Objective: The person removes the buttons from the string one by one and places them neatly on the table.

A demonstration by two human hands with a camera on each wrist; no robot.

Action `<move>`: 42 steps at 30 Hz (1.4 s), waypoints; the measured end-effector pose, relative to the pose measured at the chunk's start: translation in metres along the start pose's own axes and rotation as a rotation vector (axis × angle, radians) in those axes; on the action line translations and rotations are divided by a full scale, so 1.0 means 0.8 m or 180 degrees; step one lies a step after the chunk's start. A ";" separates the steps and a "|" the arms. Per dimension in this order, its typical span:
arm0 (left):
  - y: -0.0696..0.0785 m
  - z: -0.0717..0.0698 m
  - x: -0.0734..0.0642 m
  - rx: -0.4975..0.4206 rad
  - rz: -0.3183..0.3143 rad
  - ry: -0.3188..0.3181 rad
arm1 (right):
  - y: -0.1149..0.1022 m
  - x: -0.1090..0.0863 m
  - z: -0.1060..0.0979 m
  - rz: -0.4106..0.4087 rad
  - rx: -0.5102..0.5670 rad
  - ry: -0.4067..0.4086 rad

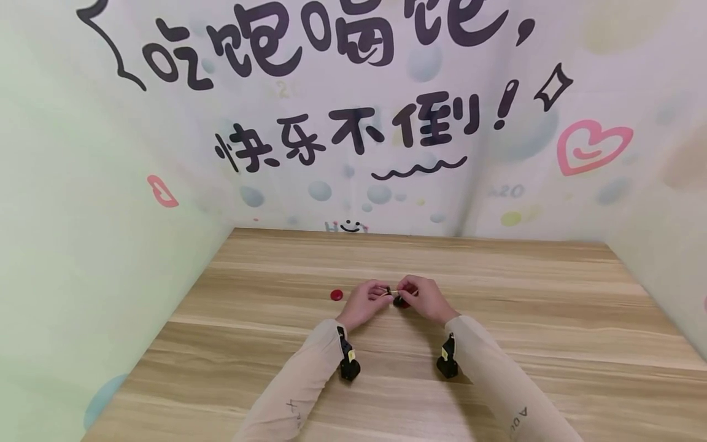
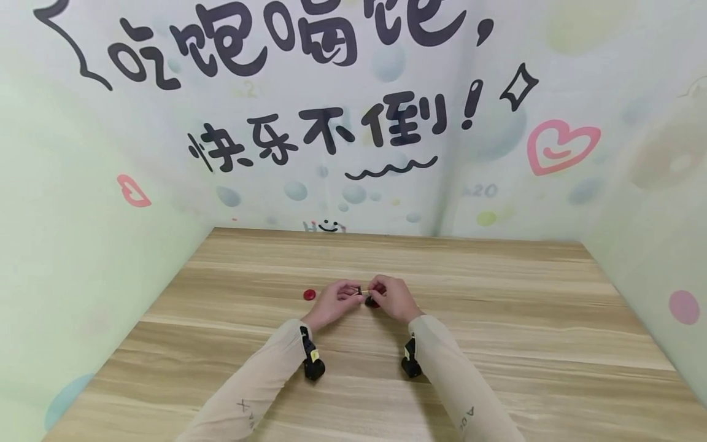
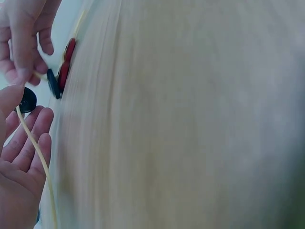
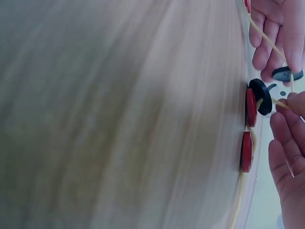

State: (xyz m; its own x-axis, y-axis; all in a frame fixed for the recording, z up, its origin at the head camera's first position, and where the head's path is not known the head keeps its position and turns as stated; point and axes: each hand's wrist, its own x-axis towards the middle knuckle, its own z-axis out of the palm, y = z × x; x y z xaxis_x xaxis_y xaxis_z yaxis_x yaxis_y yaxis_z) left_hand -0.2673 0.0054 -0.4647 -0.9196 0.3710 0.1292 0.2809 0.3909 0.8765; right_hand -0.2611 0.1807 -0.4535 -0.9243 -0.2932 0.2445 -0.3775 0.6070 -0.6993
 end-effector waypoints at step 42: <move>-0.051 -0.108 -0.026 0.0329 -0.0290 0.0444 | 0.008 -0.005 -0.007 0.0324 -0.0059 -0.0171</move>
State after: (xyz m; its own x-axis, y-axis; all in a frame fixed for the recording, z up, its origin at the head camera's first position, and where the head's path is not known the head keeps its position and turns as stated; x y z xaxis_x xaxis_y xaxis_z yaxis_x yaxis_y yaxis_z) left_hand -0.2838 -0.0912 -0.4628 -0.9696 0.2126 0.1210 0.2150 0.5045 0.8362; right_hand -0.2600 0.1898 -0.4554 -0.9537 -0.2683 0.1359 -0.2832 0.6491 -0.7061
